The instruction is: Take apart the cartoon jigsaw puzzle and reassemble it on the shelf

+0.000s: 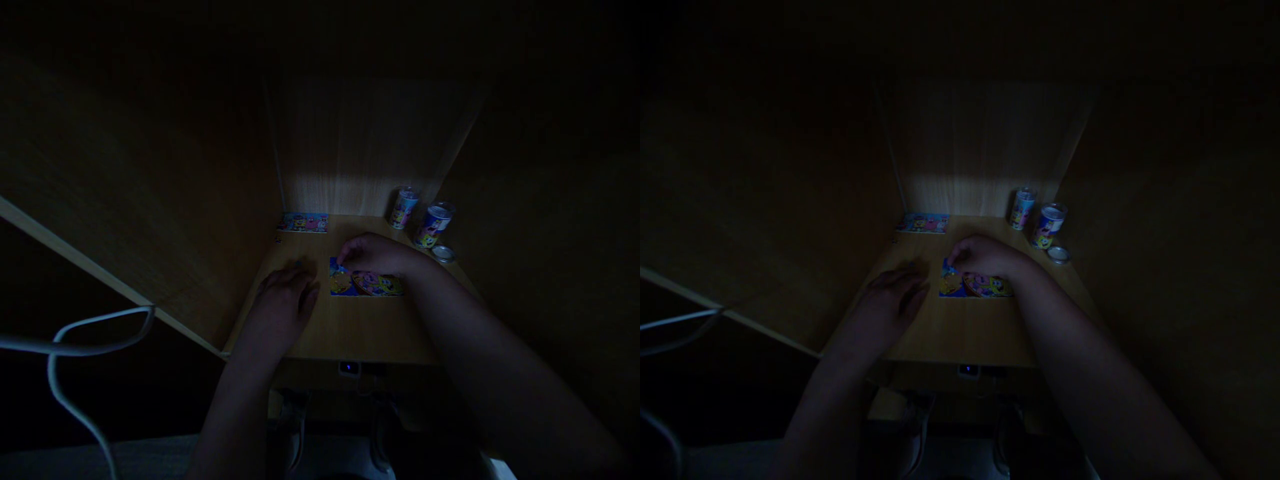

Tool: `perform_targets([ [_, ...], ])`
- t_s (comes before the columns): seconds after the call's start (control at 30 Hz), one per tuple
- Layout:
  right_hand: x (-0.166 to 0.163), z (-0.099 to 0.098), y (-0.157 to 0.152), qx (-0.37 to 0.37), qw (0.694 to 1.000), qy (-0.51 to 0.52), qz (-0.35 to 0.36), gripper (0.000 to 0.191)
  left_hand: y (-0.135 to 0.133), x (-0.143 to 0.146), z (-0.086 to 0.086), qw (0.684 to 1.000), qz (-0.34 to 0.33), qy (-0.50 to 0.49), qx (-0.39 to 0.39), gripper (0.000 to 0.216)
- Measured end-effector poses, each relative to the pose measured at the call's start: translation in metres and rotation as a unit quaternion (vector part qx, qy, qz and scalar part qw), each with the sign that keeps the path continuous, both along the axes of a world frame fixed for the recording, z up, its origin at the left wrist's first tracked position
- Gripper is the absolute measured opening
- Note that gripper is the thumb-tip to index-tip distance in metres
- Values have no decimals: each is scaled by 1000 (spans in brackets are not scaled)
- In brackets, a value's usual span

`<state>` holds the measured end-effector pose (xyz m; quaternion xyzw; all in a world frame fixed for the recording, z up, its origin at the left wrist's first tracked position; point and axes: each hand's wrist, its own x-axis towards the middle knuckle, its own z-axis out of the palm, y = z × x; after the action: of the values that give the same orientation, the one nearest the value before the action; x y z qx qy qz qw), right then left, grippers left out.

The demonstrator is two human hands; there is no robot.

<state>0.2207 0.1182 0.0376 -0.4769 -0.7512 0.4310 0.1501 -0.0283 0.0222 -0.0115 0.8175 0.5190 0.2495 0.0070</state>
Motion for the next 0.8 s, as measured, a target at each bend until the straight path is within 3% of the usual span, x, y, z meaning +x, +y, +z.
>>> perform_targets([
  [0.1,-1,0,-1,-21,1000,4,-14,22,-1,1,2,1000,3,1,-4,22],
  [0.63,-2,-2,1,12,1000,25,-2,17,-1,1,1,1000,4,0,6,21],
  [0.8,-3,2,-2,-65,996,23,-55,21,-1,1,1,1000,-5,-7,6,22],
])
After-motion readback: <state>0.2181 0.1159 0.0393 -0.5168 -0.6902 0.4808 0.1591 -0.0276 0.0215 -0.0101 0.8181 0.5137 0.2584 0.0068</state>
